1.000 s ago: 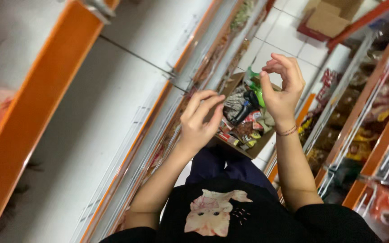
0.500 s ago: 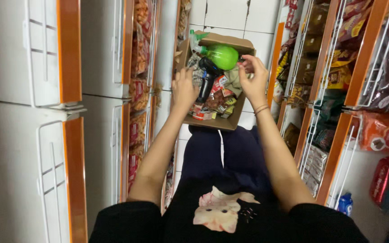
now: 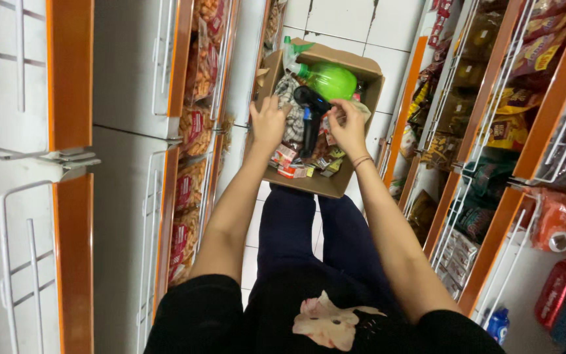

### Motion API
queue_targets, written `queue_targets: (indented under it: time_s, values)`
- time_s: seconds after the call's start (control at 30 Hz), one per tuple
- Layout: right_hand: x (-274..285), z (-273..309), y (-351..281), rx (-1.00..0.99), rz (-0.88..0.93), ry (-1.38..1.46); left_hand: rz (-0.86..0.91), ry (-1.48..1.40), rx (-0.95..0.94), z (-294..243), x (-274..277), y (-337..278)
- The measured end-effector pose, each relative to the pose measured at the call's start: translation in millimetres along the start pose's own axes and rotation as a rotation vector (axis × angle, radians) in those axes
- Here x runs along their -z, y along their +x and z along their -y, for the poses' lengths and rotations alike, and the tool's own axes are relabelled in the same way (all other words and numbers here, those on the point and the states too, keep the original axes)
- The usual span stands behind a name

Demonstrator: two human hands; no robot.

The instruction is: The person wipes convenience store shelves with a cloth, then picks up a carton from a box, scans it with a handheld device, and places it on a shelf.

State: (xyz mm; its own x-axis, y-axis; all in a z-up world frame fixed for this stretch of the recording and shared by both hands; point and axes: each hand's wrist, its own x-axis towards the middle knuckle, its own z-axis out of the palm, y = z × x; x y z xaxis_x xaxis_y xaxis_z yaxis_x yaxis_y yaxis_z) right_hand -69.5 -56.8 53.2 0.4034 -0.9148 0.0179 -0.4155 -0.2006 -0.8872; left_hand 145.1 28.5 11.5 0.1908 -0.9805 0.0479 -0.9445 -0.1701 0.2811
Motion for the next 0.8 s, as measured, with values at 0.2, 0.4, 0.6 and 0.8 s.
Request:
queue_targets:
  time_s: [0.2, 0.4, 0.6, 0.8]
  values:
    - [-20, -11, 10, -0.012, 0.041, -0.027, -0.142, -0.490, 0.226, -4, 31, 1]
    - [-37, -54, 3, -0.185, 0.165, 0.357, -0.064, -1.251, 0.491, 8, 16, -2]
    - [-21, -47, -3, -0.396, 0.267, 0.963, 0.214, -1.635, 0.798, -17, 50, -14]
    - [29, 44, 14, -0.314, 0.309, 1.088, 0.394, -1.919, 0.918, -43, 91, -23]
